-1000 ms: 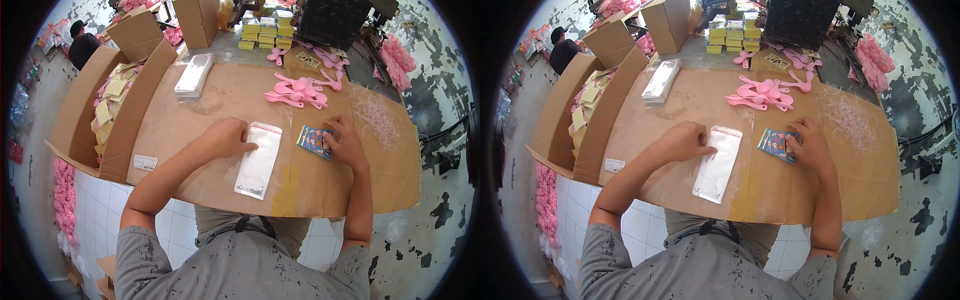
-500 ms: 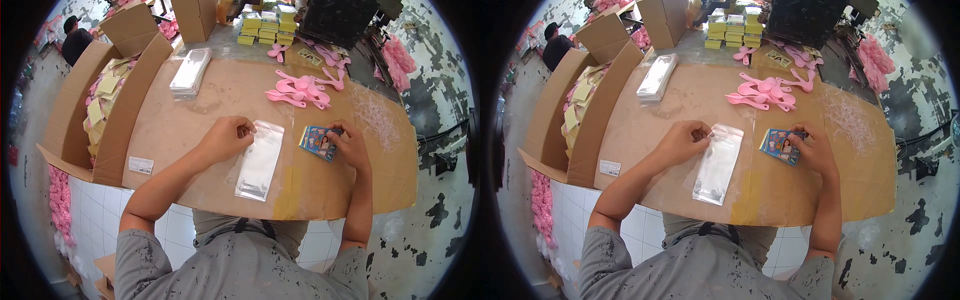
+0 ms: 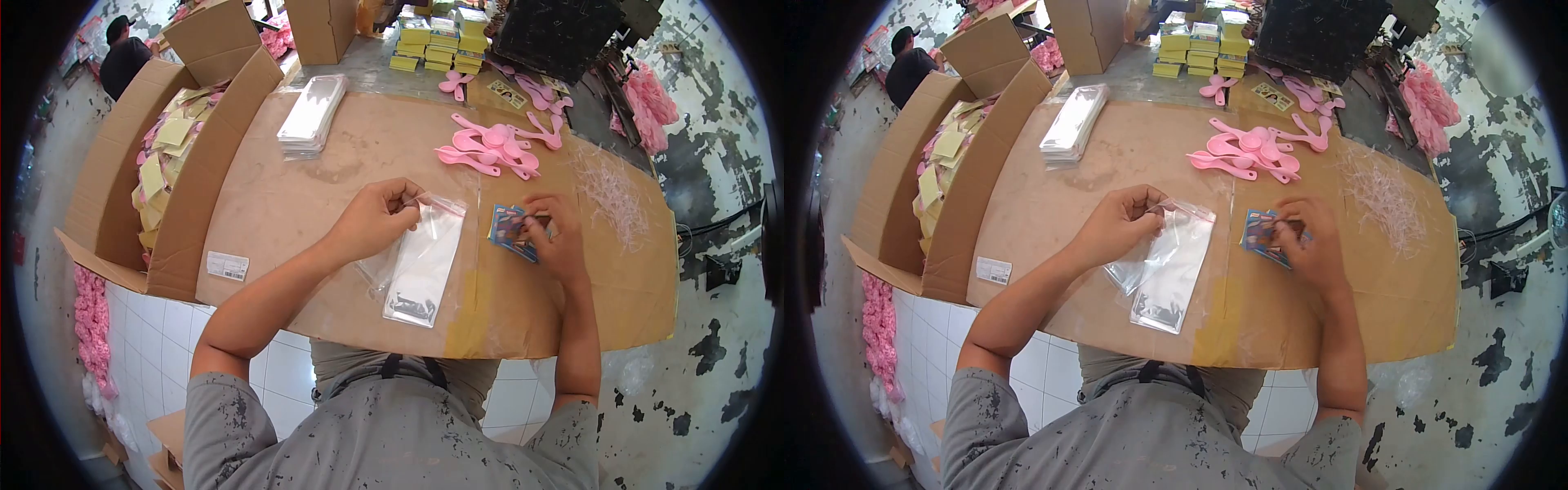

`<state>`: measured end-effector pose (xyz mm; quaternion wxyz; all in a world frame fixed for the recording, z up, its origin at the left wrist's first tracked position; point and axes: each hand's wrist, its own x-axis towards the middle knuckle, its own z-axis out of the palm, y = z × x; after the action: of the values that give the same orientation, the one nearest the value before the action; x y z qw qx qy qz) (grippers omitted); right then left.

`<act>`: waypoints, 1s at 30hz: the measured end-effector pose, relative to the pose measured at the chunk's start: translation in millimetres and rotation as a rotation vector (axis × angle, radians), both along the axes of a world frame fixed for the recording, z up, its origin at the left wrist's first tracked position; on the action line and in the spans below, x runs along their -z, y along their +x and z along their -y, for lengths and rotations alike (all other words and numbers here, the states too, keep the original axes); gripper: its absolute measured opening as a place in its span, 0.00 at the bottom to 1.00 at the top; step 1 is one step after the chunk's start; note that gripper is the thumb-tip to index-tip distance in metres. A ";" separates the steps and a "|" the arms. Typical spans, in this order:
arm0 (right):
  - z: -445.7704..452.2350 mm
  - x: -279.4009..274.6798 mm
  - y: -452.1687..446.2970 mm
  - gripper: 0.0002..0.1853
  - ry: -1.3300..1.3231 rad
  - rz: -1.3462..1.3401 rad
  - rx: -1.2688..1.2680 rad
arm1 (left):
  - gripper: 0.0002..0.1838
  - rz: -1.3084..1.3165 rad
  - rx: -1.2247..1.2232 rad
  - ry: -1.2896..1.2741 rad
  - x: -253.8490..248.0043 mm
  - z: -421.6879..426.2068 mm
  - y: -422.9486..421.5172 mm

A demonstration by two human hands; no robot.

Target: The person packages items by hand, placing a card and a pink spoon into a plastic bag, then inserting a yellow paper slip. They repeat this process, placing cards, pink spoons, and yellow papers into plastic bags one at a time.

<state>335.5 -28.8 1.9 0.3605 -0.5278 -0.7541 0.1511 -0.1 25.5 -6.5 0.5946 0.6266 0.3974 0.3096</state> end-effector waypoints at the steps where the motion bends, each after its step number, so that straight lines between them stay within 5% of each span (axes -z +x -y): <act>1: 2.1 1.0 -11.8 0.09 -0.022 -0.067 -0.126 | 0.11 0.022 0.007 0.000 2.5 -0.5 0.2; 5: 13.2 0.3 -59.7 0.17 -0.069 0.160 -0.355 | 0.11 0.107 0.034 0.002 4.7 -2.9 -0.4; 11: 13.0 3.0 -64.6 0.18 -0.070 0.186 -0.359 | 0.10 0.330 0.091 -0.017 -19.5 1.9 -6.5; 14: 7.1 8.9 -55.0 0.15 -0.028 0.128 -0.406 | 0.11 0.280 0.131 -0.076 -20.5 7.7 -3.9; 20: 8.6 -11.5 -53.7 0.09 -0.307 -0.477 -0.010 | 0.16 0.208 0.128 -0.080 -14.1 11.7 0.9; 30: -4.8 -29.0 -63.2 0.08 -0.024 -0.594 -0.066 | 0.17 0.181 0.148 -0.072 -9.4 12.8 1.3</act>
<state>272.3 -24.0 30.9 0.5543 -0.4396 -0.6305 0.3194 1.2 12.7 2.9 0.6715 0.6019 0.3057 0.3056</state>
